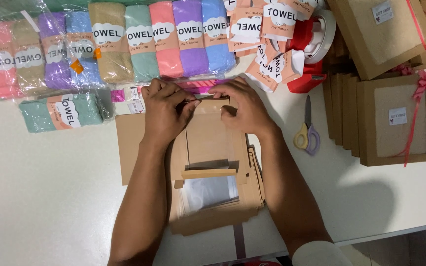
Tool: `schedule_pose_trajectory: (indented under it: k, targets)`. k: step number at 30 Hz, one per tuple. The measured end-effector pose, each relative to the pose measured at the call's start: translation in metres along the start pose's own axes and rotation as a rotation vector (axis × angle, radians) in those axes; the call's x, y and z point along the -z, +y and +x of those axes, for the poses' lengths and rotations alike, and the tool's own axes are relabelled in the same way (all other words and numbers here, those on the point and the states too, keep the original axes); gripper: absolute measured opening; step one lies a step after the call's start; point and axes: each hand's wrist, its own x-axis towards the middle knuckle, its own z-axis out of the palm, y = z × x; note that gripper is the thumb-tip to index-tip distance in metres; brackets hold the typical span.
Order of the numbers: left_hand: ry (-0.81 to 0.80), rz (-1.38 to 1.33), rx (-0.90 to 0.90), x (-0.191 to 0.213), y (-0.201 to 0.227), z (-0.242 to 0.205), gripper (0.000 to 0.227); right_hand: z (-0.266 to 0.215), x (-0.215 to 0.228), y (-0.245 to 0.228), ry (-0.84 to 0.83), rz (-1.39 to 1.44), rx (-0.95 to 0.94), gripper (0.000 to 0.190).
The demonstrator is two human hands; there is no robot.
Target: The person assembles a stack of flat-packed cardboard boxes with clear plastic windows. They fold the side flaps and tuck the tabs into slots to form the box structure, repeating the process for multiple units on a white table.
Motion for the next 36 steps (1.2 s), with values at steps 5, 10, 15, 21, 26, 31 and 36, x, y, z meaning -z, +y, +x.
schedule_pose_trajectory:
  k: [5,10,15,21,26,31,36]
  targets:
    - [-0.011,0.009,0.006,-0.001,-0.001,0.0,0.012,0.0,0.002,-0.001,0.019,0.035,-0.023,0.049]
    - [-0.021,0.015,0.009,0.0,0.0,0.001,0.012,0.002,0.005,-0.007,0.014,0.031,-0.032,0.046]
    - [-0.016,0.006,0.004,-0.001,-0.001,-0.001,0.012,0.003,0.005,-0.009,0.026,0.044,-0.005,0.046]
    - [0.003,0.002,-0.015,-0.006,-0.006,-0.003,0.014,0.002,0.005,-0.004,0.034,0.068,-0.012,0.046]
    - [-0.004,0.015,-0.029,-0.012,-0.011,-0.006,0.014,0.002,0.006,-0.006,0.024,0.083,-0.022,0.045]
    - [-0.014,0.034,-0.033,-0.013,-0.009,-0.006,0.016,0.004,0.006,-0.008,0.024,0.05,-0.001,0.045]
    - [-0.064,-0.041,-0.032,-0.003,-0.006,-0.002,0.023,0.004,0.006,-0.008,0.002,0.057,-0.01,0.047]
